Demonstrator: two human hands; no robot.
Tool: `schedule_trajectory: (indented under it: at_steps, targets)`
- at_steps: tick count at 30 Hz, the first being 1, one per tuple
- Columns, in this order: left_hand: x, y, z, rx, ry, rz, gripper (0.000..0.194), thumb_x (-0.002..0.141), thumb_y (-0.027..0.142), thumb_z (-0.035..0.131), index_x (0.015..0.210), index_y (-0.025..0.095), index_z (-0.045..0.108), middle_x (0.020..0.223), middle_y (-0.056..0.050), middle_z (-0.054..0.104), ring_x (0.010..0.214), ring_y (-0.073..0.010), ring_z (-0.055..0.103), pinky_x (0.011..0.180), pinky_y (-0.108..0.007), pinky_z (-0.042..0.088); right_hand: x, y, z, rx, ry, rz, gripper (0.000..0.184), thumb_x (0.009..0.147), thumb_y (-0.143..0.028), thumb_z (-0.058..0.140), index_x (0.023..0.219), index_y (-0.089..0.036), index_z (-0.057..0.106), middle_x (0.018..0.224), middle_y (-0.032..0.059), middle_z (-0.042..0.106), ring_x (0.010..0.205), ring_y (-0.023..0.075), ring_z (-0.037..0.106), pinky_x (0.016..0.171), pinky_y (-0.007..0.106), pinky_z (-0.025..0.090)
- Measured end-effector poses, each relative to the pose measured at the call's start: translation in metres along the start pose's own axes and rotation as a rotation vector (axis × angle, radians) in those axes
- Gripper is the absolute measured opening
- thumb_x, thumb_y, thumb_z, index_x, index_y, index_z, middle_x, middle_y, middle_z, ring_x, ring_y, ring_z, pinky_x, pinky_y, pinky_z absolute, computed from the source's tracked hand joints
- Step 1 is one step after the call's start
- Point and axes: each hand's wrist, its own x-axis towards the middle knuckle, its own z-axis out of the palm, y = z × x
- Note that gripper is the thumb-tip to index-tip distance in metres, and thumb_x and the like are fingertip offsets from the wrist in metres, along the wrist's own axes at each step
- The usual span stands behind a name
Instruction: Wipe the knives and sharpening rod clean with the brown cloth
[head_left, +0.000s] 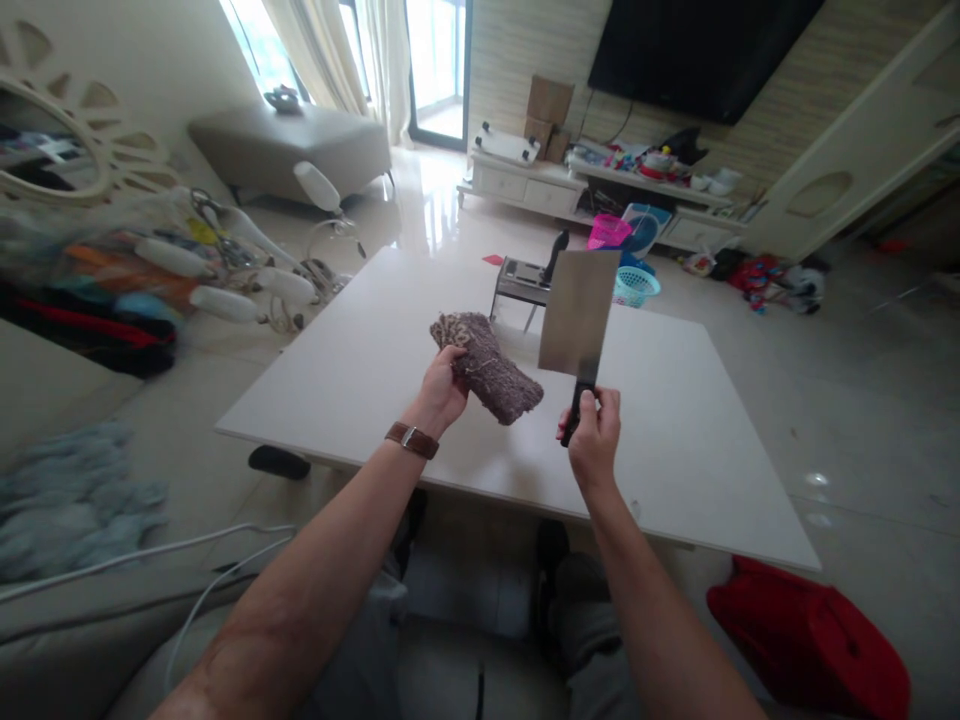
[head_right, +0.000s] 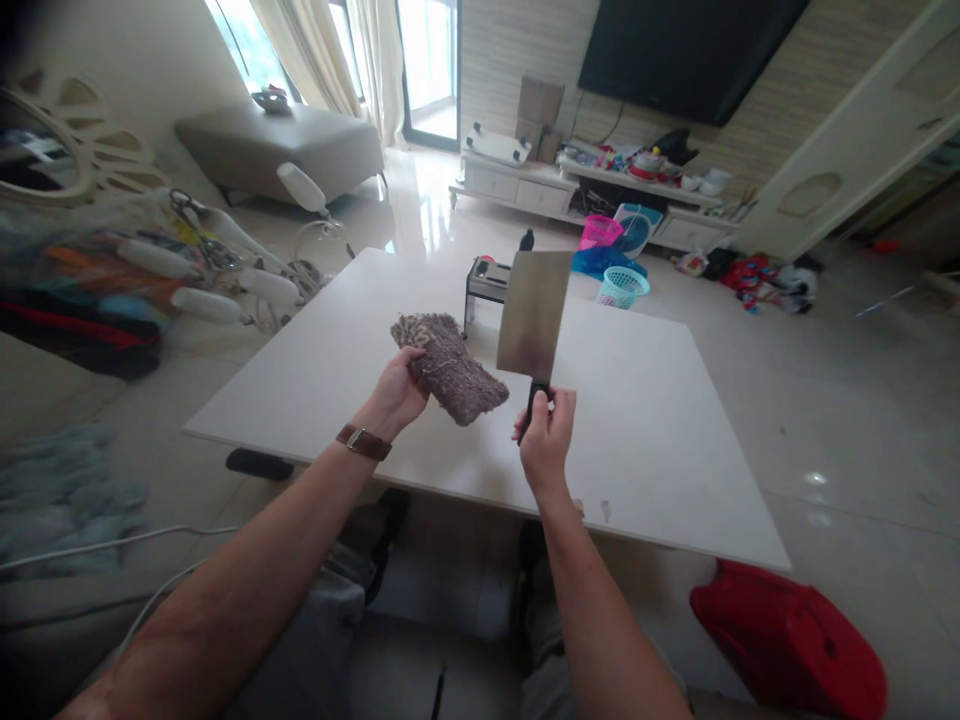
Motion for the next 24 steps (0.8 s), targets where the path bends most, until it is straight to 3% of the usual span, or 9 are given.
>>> schedule_trajectory:
  at_steps: [4, 11, 16, 19, 24]
  targets:
    - [-0.003, 0.006, 0.001, -0.128, -0.060, -0.005, 0.023, 0.081, 0.022, 0.057, 0.101, 0.016, 0.067, 0.097, -0.007, 0.077, 0.097, -0.0223, 0.070, 0.094, -0.037, 0.056, -0.006, 0.002, 0.014, 0.224, -0.095, 0.199, 0.029, 0.093, -0.052, 0.058, 0.093, -0.025, 0.050, 0.052, -0.0108, 0.049, 0.036, 0.0089, 0.045, 0.034, 0.019, 0.037]
    - [-0.016, 0.002, 0.015, -0.177, -0.163, 0.211, 0.042, 0.083, 0.019, 0.059, 0.124, 0.027, 0.061, 0.127, -0.003, 0.073, 0.116, -0.0210, 0.068, 0.104, -0.041, 0.053, -0.021, -0.002, 0.033, 0.420, -0.163, 0.441, 0.033, 0.085, -0.054, 0.061, 0.090, -0.022, 0.052, 0.042, -0.0101, 0.046, 0.031, 0.0083, 0.037, 0.031, 0.018, 0.026]
    - [-0.028, 0.010, 0.017, -0.086, -0.252, 0.121, 0.033, 0.086, 0.037, 0.055, 0.112, 0.023, 0.070, 0.127, -0.007, 0.073, 0.120, -0.0272, 0.067, 0.102, -0.045, 0.054, -0.030, 0.003, 0.041, 0.403, -0.177, 0.476, 0.035, 0.084, -0.056, 0.062, 0.086, -0.023, 0.051, 0.042, -0.0106, 0.046, 0.031, 0.0081, 0.037, 0.031, 0.018, 0.026]
    - [-0.030, 0.015, 0.013, -0.095, -0.257, 0.071, 0.044, 0.090, 0.057, 0.052, 0.105, 0.022, 0.073, 0.124, -0.009, 0.074, 0.122, -0.0308, 0.065, 0.101, -0.047, 0.056, -0.030, 0.006, 0.040, 0.373, -0.189, 0.461, 0.038, 0.085, -0.059, 0.062, 0.086, -0.024, 0.051, 0.040, -0.0108, 0.045, 0.030, 0.0077, 0.036, 0.030, 0.017, 0.025]
    - [-0.023, 0.018, 0.007, -0.110, -0.242, -0.030, 0.027, 0.091, 0.042, 0.064, 0.106, 0.021, 0.073, 0.113, -0.009, 0.077, 0.124, -0.0286, 0.065, 0.102, -0.045, 0.056, -0.025, 0.009, 0.029, 0.246, -0.281, 0.358, 0.045, 0.086, -0.067, 0.063, 0.084, -0.025, 0.049, 0.042, -0.0112, 0.048, 0.029, 0.0079, 0.038, 0.029, 0.017, 0.027]
